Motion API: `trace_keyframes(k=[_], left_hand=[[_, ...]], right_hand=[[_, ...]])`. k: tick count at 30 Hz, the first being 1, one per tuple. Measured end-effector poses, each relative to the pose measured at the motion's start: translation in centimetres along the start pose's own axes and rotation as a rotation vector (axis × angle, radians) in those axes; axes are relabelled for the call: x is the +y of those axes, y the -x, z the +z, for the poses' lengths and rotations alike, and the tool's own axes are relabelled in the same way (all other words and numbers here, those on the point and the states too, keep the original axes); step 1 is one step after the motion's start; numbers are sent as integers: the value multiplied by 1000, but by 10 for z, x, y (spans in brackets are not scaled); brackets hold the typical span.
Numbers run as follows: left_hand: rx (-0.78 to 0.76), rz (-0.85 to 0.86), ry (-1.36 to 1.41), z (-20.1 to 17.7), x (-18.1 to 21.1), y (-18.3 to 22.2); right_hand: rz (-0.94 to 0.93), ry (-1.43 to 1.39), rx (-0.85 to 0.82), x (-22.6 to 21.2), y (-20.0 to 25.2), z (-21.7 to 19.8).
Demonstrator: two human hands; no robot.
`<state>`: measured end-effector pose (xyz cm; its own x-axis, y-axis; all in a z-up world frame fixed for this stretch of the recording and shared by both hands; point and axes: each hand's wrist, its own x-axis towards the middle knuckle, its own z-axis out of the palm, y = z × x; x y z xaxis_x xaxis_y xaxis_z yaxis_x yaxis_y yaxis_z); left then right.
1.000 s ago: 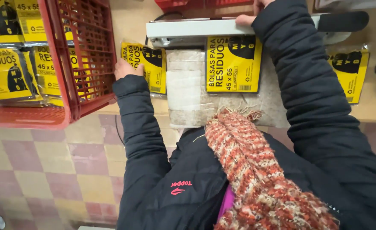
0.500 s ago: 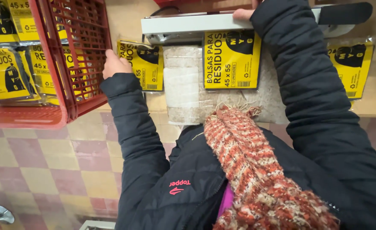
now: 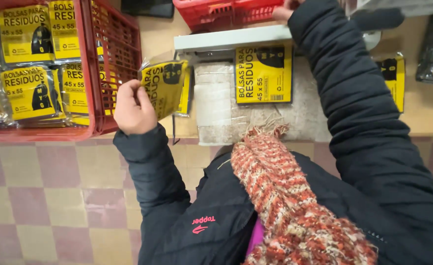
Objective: Seal yellow plastic trash bag packages using a manual impulse heat sealer at a packaging station.
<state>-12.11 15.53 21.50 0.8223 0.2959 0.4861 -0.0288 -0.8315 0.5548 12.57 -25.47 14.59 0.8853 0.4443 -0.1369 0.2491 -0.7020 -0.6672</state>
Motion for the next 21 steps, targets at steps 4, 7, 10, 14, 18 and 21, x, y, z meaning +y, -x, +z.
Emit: trace_keyframes(k=[4, 7, 10, 14, 18, 21], left_hand=[[-22, -35, 61, -14, 7, 11], [-29, -37, 98, -20, 9, 14], [-40, -64, 126, -23, 13, 16], [-81, -18, 136, -22, 30, 13], [-124, 39, 156, -16, 54, 5], [-171, 68, 217, -4, 58, 8]], right_hand=[[-9, -23, -76, -16, 39, -18], [-14, -44, -128, -28, 71, 0], [3, 268, -29, 16, 71, 74], [205, 708, 122, 57, 62, 131], [464, 416, -31, 15, 88, 113], [462, 74, 59, 5, 124, 93]])
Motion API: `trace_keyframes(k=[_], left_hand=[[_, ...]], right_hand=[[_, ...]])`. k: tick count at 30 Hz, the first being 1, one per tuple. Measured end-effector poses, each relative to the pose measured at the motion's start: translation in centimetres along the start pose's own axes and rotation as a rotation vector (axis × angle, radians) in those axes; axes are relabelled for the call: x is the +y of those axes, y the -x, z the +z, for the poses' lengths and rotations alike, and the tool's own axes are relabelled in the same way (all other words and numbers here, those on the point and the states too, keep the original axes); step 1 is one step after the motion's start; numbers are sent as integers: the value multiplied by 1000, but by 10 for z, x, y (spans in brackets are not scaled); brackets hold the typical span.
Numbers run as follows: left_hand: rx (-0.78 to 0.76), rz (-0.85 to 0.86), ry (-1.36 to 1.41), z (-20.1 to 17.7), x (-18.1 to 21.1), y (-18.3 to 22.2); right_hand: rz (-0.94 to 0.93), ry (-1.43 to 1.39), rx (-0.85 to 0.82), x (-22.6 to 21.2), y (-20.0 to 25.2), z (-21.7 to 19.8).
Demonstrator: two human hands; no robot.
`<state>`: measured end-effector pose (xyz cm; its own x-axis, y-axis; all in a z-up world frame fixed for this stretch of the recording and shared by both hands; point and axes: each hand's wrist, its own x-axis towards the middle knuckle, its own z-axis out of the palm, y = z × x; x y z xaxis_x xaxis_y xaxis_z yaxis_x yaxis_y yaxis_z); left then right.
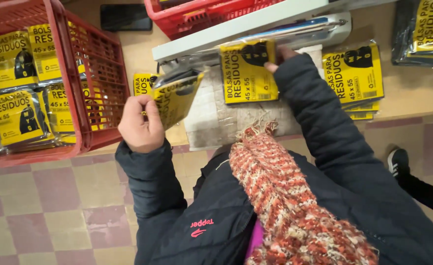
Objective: Seal yellow plastic trash bag packages using a manual impulse heat sealer at a packaging station.
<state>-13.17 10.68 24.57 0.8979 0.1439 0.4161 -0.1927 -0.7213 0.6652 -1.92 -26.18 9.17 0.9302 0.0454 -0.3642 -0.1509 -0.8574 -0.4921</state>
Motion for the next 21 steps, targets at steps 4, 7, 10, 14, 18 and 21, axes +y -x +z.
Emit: trace_keyframes(k=[4, 7, 10, 14, 18, 21], left_hand=[[-141, -134, 318, 42, -28, 25], [-198, -270, 605, 101, -78, 57], [-236, -323, 611, 140, -83, 69], [-154, 99, 80, 137, -18, 37], [-276, 212, 347, 149, 63, -12], [-472, 144, 483, 181, 73, -27]], right_hand=[[-236, -814, 42, 45, 31, -3], [-337, -1095, 92, 71, 49, -15], [-350, -1204, 126, 105, 67, -30], [-383, -1230, 67, 120, 91, -51], [-409, -1227, -36, 109, 105, -59], [-452, -1228, -45, 112, 109, -62]])
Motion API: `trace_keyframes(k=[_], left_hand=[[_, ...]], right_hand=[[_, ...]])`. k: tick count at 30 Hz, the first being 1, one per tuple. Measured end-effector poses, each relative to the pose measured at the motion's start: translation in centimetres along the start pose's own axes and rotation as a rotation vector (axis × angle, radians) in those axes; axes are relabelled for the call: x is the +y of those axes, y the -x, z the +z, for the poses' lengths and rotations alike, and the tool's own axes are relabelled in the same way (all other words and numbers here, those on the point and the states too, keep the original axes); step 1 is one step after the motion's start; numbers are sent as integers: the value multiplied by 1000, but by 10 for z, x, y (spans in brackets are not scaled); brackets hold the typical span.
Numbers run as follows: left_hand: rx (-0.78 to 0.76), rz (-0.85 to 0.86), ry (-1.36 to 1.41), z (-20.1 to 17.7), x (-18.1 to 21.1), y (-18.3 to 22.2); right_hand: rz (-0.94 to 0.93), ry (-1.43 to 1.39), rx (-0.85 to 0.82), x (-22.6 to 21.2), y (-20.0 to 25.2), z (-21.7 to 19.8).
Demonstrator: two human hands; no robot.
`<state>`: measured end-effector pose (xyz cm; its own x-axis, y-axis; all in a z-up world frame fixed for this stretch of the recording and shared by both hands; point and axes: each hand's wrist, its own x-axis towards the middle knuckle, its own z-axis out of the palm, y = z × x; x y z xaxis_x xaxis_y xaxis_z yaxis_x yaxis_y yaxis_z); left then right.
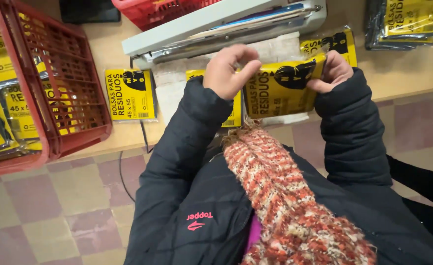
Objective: Seal yellow plastic trash bag packages using a manual impulse heat sealer at a packaging station.
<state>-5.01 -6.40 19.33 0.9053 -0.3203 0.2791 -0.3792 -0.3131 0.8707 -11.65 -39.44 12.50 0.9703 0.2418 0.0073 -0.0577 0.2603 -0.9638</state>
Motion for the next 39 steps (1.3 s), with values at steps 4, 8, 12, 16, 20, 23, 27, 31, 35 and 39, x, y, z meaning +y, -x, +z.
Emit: trace_keyframes(k=[4, 8, 12, 16, 20, 23, 27, 31, 35, 39], left_hand=[[-134, -156, 231, 18, -14, -2], [-59, -222, 261, 34, -34, 4], [17, -197, 70, 1, -47, 23], [132, -266, -275, -55, -77, 67], [159, -445, -568, -83, -123, 109], [185, -446, -622, -74, -160, 121], [179, -584, -533, -56, -139, 98], [141, -463, -458, -35, -147, 85], [214, -316, -47, -21, -153, 85], [319, -351, 443, -9, -173, 95]], right_hand=[[0, 52, 66, 6, 11, -8], [36, 138, 161, 20, 20, -27], [49, 365, 231, 61, 46, -134], [242, 744, 405, 86, 68, -269], [282, 818, 355, 64, 37, -261], [202, 992, 279, 58, -3, -175], [146, 1151, 219, 82, -48, -6], [289, 1073, -76, 76, -89, 93], [254, 1080, -11, 96, -105, 95], [227, 747, 10, 120, -99, 57]])
